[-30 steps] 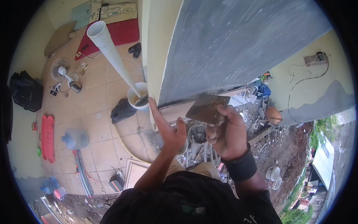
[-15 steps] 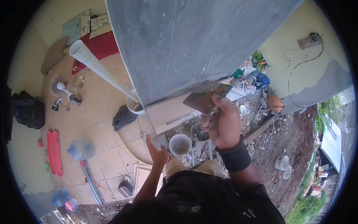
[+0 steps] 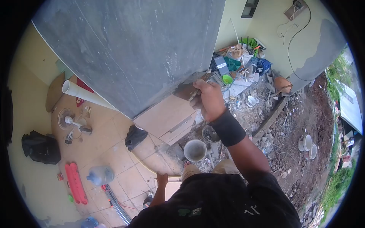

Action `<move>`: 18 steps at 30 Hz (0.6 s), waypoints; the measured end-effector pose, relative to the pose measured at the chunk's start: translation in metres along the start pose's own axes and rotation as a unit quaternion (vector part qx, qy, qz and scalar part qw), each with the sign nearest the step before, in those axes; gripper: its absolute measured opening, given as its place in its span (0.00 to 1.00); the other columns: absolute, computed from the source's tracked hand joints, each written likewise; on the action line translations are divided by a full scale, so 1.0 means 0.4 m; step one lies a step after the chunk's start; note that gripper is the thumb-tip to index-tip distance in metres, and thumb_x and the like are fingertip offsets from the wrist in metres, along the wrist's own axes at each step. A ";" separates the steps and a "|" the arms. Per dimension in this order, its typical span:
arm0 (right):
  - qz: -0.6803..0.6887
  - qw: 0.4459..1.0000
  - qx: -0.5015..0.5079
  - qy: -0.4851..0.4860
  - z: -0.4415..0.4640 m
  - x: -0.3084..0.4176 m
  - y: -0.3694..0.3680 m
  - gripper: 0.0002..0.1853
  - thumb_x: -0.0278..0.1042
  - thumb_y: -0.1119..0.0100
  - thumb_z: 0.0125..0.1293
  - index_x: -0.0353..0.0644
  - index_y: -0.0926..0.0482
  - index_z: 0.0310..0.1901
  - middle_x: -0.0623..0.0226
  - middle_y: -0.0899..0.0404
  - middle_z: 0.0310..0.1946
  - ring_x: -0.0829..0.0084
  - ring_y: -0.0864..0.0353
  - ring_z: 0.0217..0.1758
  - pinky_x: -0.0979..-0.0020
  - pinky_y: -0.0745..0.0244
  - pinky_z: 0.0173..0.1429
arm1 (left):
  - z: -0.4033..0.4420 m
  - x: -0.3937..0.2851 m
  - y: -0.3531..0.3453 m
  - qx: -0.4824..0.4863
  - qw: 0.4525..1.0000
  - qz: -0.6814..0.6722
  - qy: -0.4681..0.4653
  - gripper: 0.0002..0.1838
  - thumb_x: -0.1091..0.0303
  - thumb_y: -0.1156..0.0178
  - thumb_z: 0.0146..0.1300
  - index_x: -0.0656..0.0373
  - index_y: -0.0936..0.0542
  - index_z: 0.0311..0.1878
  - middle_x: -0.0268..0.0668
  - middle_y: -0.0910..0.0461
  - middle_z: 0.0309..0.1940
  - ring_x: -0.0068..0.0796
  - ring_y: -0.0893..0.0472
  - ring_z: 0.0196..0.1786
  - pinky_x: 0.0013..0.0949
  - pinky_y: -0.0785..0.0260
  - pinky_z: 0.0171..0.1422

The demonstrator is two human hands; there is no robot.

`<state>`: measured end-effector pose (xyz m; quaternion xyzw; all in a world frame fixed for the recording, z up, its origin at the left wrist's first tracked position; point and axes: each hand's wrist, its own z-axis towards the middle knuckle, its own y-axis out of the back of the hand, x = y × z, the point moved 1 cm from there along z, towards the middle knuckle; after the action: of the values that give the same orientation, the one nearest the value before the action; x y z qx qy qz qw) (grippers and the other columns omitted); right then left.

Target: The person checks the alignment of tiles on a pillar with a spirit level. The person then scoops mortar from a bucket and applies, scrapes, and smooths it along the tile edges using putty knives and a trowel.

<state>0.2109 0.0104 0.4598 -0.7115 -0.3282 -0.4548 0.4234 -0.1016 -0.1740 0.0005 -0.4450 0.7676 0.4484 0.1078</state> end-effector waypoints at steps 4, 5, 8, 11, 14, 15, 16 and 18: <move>0.014 0.999 0.031 0.006 -0.017 0.001 -0.006 0.11 0.35 0.49 0.66 0.36 0.21 0.36 0.61 0.18 0.25 0.76 0.25 0.14 0.77 0.34 0.15 | 0.012 -0.004 0.007 -0.012 1.000 0.001 -0.003 0.36 0.58 0.37 0.51 0.68 0.30 0.62 0.59 0.22 0.52 0.55 0.24 0.59 0.44 0.33 0.65; 0.022 0.999 0.033 0.006 -0.011 -0.014 0.002 0.11 0.34 0.49 0.65 0.35 0.21 0.35 0.61 0.18 0.26 0.75 0.25 0.15 0.76 0.33 0.16 | 0.005 -0.006 0.016 0.001 1.000 -0.007 0.015 0.35 0.57 0.37 0.51 0.68 0.28 0.61 0.58 0.20 0.50 0.55 0.23 0.58 0.44 0.32 0.64; 0.041 0.997 0.053 0.037 0.015 -0.048 0.027 0.11 0.33 0.48 0.64 0.33 0.21 0.35 0.61 0.19 0.25 0.74 0.24 0.16 0.75 0.32 0.18 | 0.041 0.048 -0.012 -0.019 0.999 -0.012 -0.023 0.23 0.61 0.38 0.56 0.68 0.22 0.51 0.54 0.17 0.41 0.49 0.20 0.50 0.43 0.29 0.57; 0.028 0.997 0.048 0.061 0.029 -0.096 0.033 0.12 0.33 0.45 0.62 0.28 0.22 0.34 0.61 0.23 0.21 0.69 0.23 0.15 0.71 0.29 0.18 | 0.157 0.131 -0.005 0.221 0.925 -0.304 0.063 0.17 0.61 0.43 0.63 0.63 0.21 0.49 0.42 0.19 0.34 0.35 0.19 0.42 0.43 0.26 0.45; 0.052 0.996 0.048 0.062 0.022 -0.134 0.015 0.11 0.33 0.45 0.63 0.32 0.21 0.31 0.63 0.21 0.20 0.73 0.22 0.16 0.71 0.28 0.18 | 0.067 0.096 0.029 0.177 0.841 0.448 -0.246 0.19 0.59 0.40 0.63 0.54 0.21 0.55 0.41 0.18 0.46 0.42 0.17 0.45 0.43 0.27 0.50; 0.039 0.997 0.045 0.050 -0.004 -0.116 0.015 0.11 0.34 0.45 0.63 0.33 0.21 0.31 0.62 0.21 0.20 0.72 0.22 0.16 0.71 0.26 0.19 | 0.120 0.021 -0.031 0.189 0.816 0.460 -0.294 0.19 0.59 0.40 0.63 0.54 0.21 0.55 0.41 0.18 0.46 0.42 0.17 0.45 0.43 0.27 0.50; 0.034 0.996 0.052 0.063 -0.012 -0.118 0.015 0.11 0.33 0.45 0.63 0.33 0.22 0.31 0.62 0.22 0.19 0.72 0.22 0.15 0.70 0.26 0.18 | 0.164 -0.049 -0.091 0.215 0.786 0.465 -0.346 0.19 0.59 0.40 0.63 0.55 0.21 0.55 0.41 0.18 0.46 0.42 0.18 0.45 0.43 0.27 0.50; 0.056 0.996 0.030 0.061 -0.025 -0.127 0.026 0.11 0.33 0.45 0.63 0.32 0.22 0.36 0.63 0.23 0.20 0.72 0.22 0.15 0.71 0.25 0.20 | 0.203 -0.123 -0.174 0.264 0.735 0.468 -0.413 0.20 0.59 0.40 0.63 0.55 0.22 0.56 0.41 0.18 0.46 0.42 0.18 0.46 0.44 0.28 0.51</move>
<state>0.1972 -0.0074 0.4119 -0.6868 -0.2752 -0.4628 0.4882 -0.0376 -0.0954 -0.0598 0.2460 0.8468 0.3609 0.3037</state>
